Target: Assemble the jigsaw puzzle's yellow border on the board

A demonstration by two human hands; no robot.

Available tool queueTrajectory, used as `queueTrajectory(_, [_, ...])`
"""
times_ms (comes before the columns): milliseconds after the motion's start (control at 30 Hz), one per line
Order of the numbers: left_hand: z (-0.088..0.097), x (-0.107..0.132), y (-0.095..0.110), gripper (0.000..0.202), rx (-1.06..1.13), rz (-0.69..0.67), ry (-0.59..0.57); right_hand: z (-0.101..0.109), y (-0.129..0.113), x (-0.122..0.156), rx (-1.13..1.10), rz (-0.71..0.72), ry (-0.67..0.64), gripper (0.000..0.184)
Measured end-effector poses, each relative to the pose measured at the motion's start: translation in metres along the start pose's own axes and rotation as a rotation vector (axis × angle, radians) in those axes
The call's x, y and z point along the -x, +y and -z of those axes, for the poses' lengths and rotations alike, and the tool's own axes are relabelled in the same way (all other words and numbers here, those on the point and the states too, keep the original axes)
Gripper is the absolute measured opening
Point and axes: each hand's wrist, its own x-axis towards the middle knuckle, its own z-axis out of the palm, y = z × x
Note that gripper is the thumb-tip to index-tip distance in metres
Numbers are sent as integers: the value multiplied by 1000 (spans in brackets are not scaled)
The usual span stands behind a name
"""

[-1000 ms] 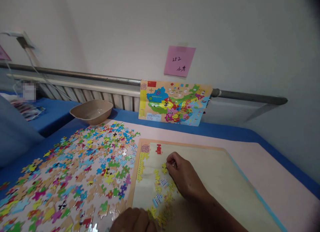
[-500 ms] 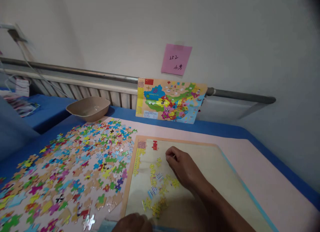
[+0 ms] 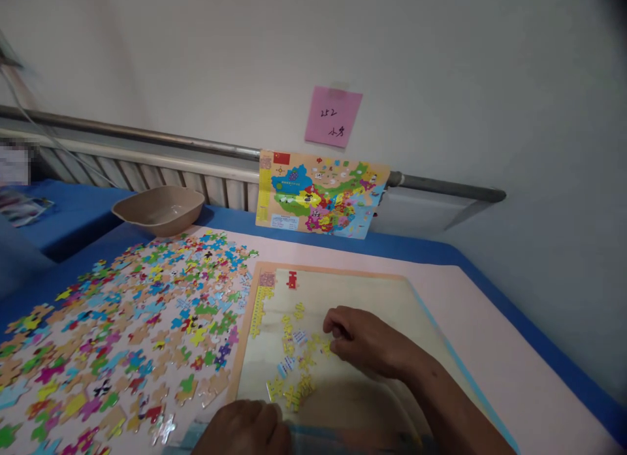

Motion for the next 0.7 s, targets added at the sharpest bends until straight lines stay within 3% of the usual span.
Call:
queueTrajectory(233, [-4, 4, 9, 31, -5, 29, 39, -11, -3, 13, 47, 15, 1, 23])
queueTrajectory(400, [6, 10, 12, 32, 4, -23, -141, -13, -10, 11, 74, 25, -11, 18])
queueTrajectory(600, [13, 6, 13, 31, -44, 17, -173, -13, -13, 9, 62, 45, -36, 19])
queueTrajectory(700, [15, 4, 12, 47, -83, 49, -201, -13, -15, 11, 60, 17, -39, 19])
